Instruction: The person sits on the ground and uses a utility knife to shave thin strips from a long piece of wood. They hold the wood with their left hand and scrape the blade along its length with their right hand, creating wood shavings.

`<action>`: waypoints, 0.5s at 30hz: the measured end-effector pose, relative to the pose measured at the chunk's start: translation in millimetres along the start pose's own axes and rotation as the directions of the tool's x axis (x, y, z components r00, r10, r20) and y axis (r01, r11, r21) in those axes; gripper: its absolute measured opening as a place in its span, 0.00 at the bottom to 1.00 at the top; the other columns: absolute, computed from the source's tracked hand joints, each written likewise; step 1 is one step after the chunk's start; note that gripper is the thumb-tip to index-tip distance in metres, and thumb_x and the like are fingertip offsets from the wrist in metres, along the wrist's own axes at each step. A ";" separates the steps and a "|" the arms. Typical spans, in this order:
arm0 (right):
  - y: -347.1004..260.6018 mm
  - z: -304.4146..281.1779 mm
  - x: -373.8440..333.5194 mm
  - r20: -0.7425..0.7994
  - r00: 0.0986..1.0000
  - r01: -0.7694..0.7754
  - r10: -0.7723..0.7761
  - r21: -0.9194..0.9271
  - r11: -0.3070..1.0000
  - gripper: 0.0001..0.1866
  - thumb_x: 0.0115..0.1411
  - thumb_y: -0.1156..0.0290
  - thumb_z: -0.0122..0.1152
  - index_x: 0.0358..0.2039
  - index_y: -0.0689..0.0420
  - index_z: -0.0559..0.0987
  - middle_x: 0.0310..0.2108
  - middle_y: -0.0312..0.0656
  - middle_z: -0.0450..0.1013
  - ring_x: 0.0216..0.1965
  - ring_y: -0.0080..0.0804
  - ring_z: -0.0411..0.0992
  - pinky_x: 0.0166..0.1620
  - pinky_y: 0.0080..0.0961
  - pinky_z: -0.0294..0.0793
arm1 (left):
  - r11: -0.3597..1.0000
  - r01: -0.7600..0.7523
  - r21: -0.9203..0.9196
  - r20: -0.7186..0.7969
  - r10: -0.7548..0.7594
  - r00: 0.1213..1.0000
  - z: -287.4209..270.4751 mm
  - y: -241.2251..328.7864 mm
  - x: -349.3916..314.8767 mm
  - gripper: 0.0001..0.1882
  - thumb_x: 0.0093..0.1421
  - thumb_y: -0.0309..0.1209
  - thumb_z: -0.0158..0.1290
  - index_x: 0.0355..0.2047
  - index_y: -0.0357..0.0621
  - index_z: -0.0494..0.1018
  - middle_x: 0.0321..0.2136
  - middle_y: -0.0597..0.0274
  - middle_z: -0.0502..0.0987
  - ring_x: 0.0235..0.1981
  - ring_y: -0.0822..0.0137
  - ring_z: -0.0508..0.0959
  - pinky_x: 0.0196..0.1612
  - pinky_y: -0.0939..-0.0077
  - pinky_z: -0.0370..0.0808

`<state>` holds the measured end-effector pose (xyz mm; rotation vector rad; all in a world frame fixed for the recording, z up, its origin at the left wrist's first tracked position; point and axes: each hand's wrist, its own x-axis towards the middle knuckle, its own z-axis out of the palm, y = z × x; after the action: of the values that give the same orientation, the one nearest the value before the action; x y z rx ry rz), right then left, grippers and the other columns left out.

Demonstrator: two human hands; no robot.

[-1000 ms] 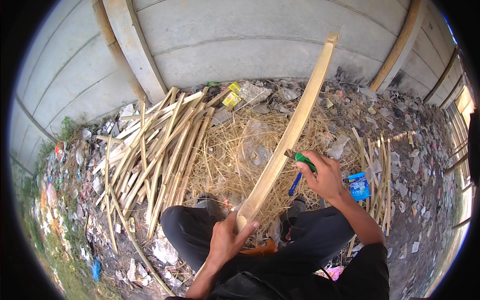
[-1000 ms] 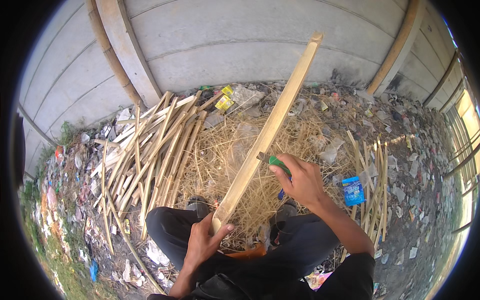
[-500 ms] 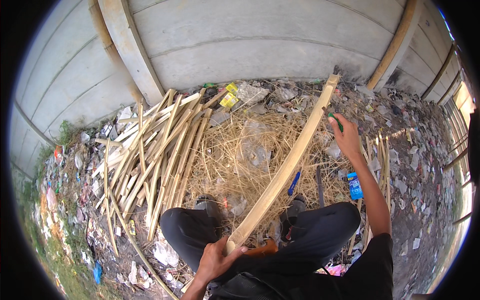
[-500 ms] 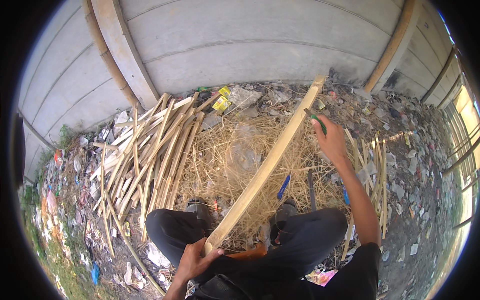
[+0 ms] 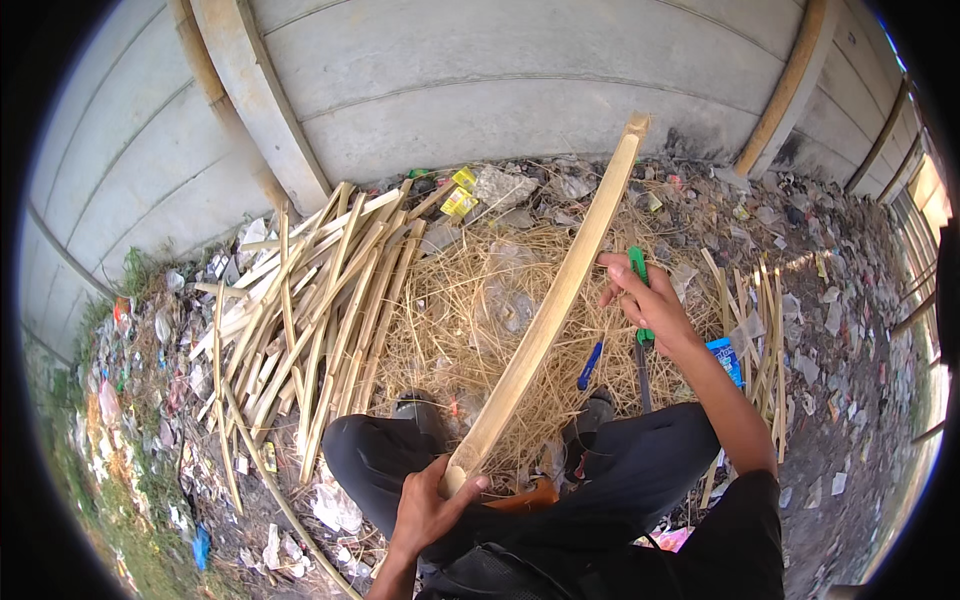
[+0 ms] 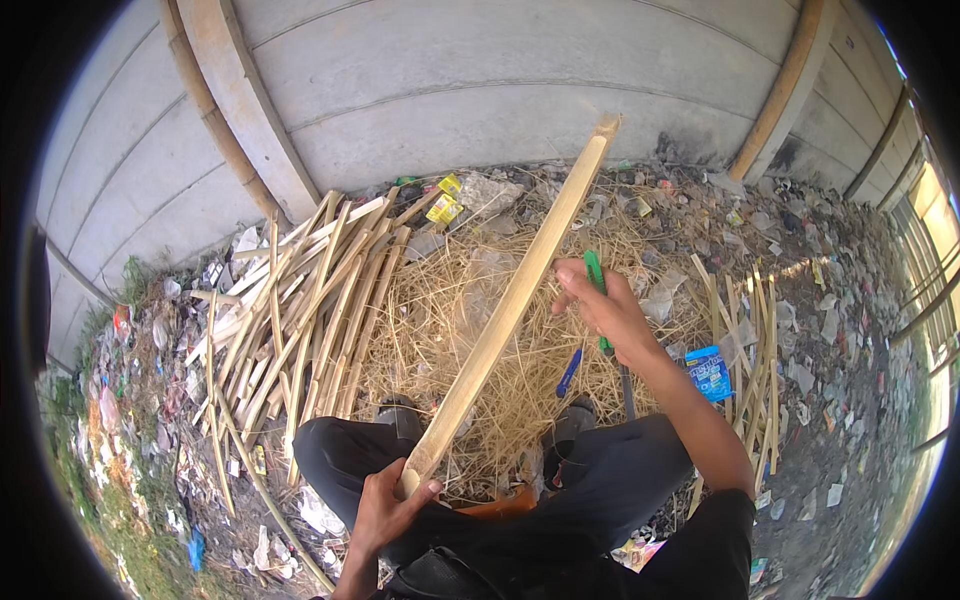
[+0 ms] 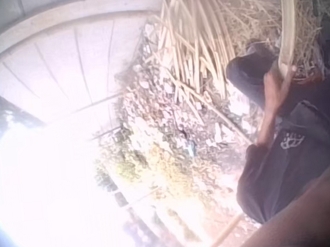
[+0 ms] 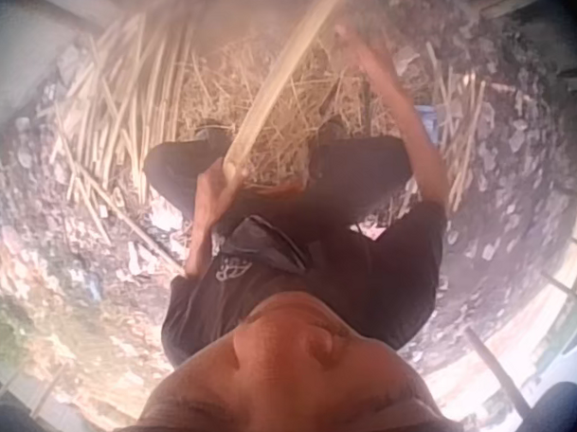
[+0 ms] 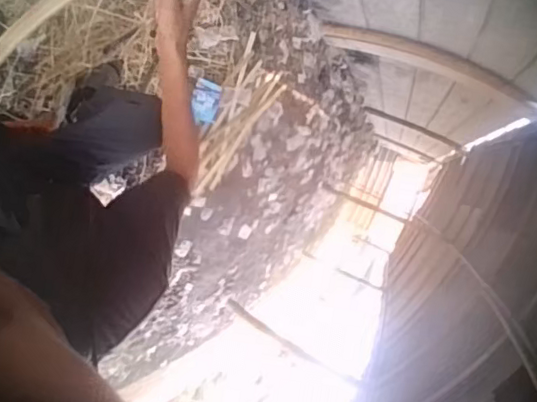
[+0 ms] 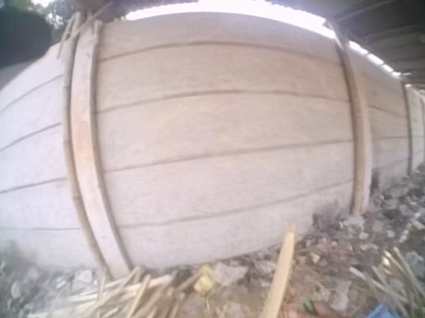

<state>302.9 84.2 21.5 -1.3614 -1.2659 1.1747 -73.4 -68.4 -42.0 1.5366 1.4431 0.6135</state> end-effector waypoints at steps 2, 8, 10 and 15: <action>6.9 11.8 5.2 -0.026 1.000 0.012 -0.013 -0.023 1.000 0.26 0.78 0.54 0.61 0.63 0.63 0.79 0.30 0.36 0.79 0.16 0.09 0.55 0.21 0.17 0.52 | 0.997 -0.006 0.075 -0.007 0.007 1.000 -0.6 6.9 1.5 0.28 0.63 0.49 0.73 0.34 0.32 0.78 0.20 0.47 0.80 0.22 0.51 0.84 0.29 0.60 0.77; 17.8 14.2 13.4 -0.077 0.995 -0.057 0.059 0.025 0.998 0.18 0.74 0.64 0.65 0.58 0.62 0.80 0.33 0.39 0.83 0.17 0.09 0.55 0.21 0.19 0.51 | 0.974 -0.011 0.226 0.023 0.006 1.000 -4.5 12.9 2.9 0.31 0.60 0.52 0.75 0.36 0.33 0.76 0.22 0.46 0.80 0.25 0.46 0.85 0.33 0.56 0.79; 17.6 15.1 11.5 -0.088 0.993 -0.072 0.078 0.069 0.995 0.16 0.73 0.66 0.66 0.56 0.61 0.80 0.32 0.39 0.83 0.17 0.09 0.55 0.21 0.19 0.51 | 0.962 -0.021 0.271 0.084 -0.002 0.996 -10.1 14.9 4.8 0.34 0.59 0.54 0.75 0.42 0.34 0.75 0.26 0.44 0.82 0.29 0.45 0.86 0.35 0.54 0.81; 5.2 20.6 0.2 -0.078 0.994 -0.067 0.074 0.088 0.994 0.15 0.72 0.69 0.65 0.55 0.61 0.80 0.32 0.40 0.83 0.16 0.09 0.55 0.21 0.18 0.51 | 0.961 -0.234 0.146 -0.049 0.244 0.969 0.2 4.6 22.0 0.42 0.58 0.55 0.75 0.58 0.36 0.70 0.37 0.42 0.84 0.38 0.45 0.87 0.41 0.55 0.83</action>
<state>283.2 84.3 13.6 -1.3866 -1.1051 1.1962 -66.7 -47.0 -43.1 1.8342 1.3840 0.7255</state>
